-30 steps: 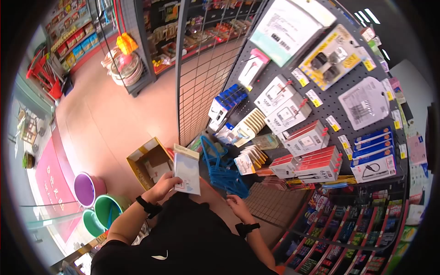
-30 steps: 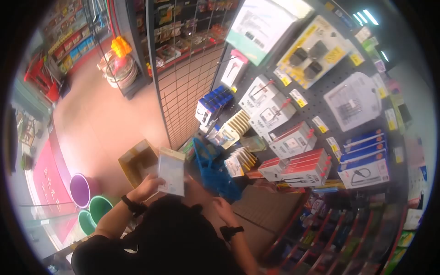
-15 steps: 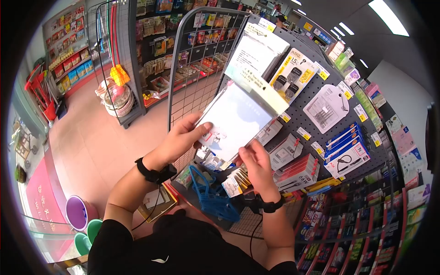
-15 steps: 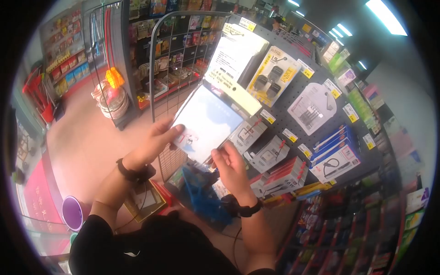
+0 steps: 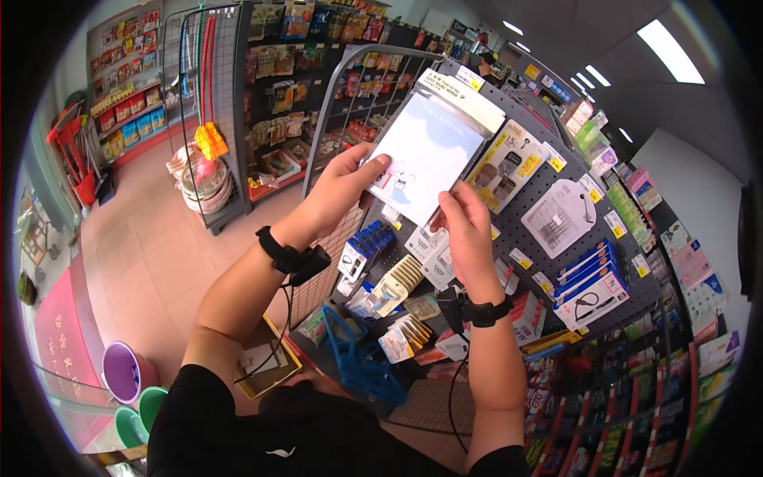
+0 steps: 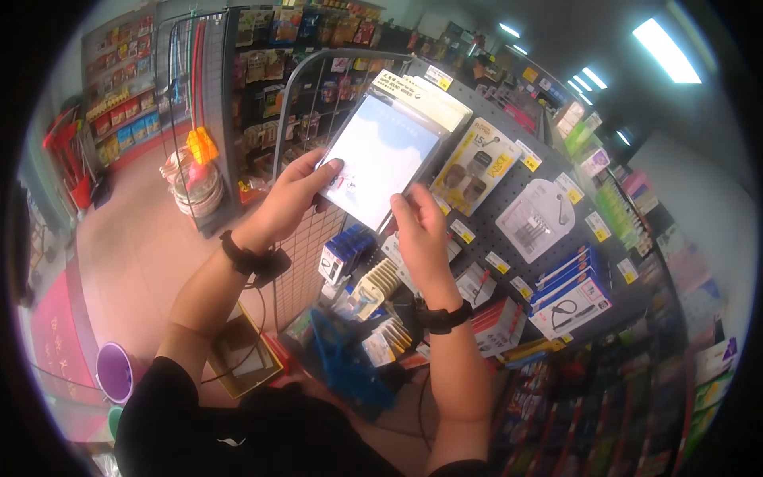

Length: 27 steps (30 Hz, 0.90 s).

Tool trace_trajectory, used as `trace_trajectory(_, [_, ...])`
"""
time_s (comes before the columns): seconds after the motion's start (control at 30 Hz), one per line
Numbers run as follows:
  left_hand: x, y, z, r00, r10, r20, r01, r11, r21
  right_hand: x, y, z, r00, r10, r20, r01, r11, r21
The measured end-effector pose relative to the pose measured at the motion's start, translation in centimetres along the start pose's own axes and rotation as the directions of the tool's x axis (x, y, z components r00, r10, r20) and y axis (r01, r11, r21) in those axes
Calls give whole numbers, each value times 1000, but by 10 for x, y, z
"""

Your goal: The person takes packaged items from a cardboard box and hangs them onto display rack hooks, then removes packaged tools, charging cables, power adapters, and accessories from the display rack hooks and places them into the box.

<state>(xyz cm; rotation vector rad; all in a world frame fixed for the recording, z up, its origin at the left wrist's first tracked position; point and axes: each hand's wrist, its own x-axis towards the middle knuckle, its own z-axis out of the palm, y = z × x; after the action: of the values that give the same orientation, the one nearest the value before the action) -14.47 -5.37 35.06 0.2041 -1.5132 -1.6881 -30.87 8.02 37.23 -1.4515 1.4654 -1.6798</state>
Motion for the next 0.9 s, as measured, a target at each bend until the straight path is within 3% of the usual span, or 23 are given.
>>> trace_trajectory(0.43, [30, -13, -9, 997, -77, 21, 78, 994, -80, 24, 14, 0, 995, 83, -63, -82, 997, 15])
trace_trajectory(0.67, [72, -38, -14, 986, -165, 15, 164, 984, 73, 44, 38, -11, 974, 132, -187, -133, 991, 8])
trace_trajectory(0.77, [83, -51, -19, 975, -222, -2, 220, 965, 142, 42, 49, -15, 965, 201, -172, -219, 971, -97])
trace_trajectory(0.83, [78, -52, -17, 964, -266, -11, 264, 953, 147, 34, 55, -14, 973, 125, -192, -145, 985, -95])
trace_trajectory(0.9, [68, -55, -13, 982, -155, -104, 173, 965, 195, 22, 64, -16, 973, 63, -223, -97, 985, -145])
